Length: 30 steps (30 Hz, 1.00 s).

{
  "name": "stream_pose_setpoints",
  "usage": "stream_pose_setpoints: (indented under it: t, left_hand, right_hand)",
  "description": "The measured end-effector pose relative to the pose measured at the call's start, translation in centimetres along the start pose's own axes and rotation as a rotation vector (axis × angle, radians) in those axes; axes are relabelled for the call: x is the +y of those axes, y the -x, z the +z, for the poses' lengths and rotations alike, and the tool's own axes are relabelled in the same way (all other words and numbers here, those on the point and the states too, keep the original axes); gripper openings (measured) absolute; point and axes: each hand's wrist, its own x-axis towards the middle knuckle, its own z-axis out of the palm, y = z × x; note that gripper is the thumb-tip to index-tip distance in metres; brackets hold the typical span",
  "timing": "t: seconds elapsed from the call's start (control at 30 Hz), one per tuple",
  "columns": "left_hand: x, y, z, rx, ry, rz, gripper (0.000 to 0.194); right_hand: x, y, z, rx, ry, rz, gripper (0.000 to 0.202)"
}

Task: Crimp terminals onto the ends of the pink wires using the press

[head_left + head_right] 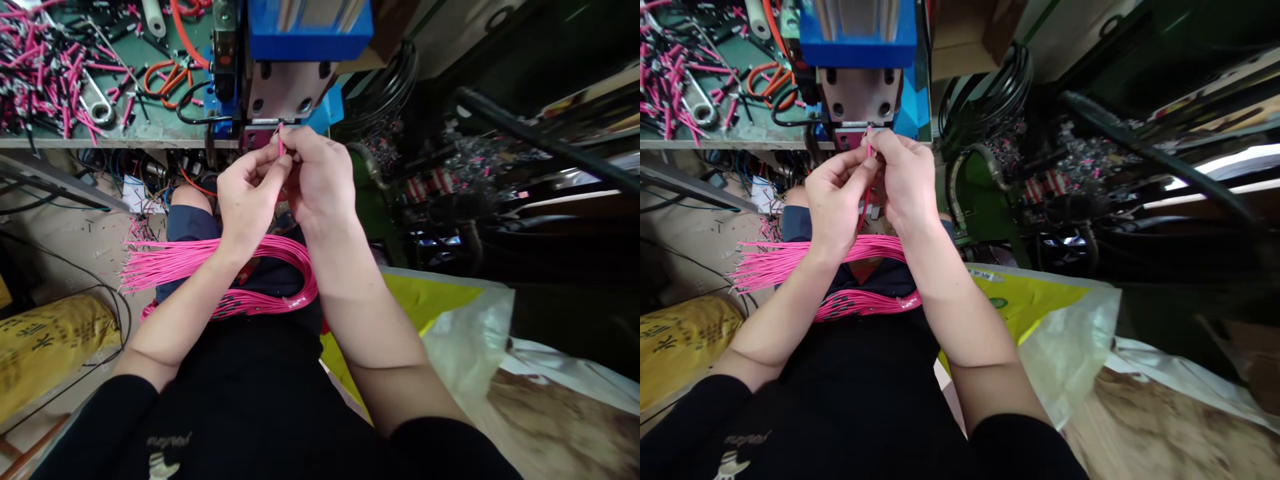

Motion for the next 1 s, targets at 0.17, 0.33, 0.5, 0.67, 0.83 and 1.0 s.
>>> stream_pose_setpoints:
  t: [0.17,0.33,0.5,0.67,0.83,1.0]
  left_hand:
    - [0.1,0.0,0.1,0.011,0.000,0.041,0.008]
    - [0.4,0.1,0.2,0.054,-0.020,0.029,0.011]
    - [0.7,0.1,0.3,0.075,0.007,0.009,0.013]
    - [0.7,0.0,0.2,0.090,-0.037,0.006,0.015]
    - [1.0,0.8,-0.3,0.076,-0.054,-0.011,0.014]
    - [0.7,2.4,-1.3,0.057,-0.120,-0.020,0.018]
  right_hand:
    - [-0.7,0.6,0.7,0.017,-0.052,0.025,0.030]
    - [-1.6,1.2,1.5,0.037,-0.114,0.072,0.029]
    - [-1.9,1.6,2.0,0.088,-0.129,0.115,0.025]
    - [-1.6,1.5,2.0,0.081,-0.178,0.080,0.022]
    - [-1.6,2.1,1.8,0.044,-0.152,0.045,0.024]
    - [-0.9,4.1,1.2,0.015,-0.049,-0.071,0.019]
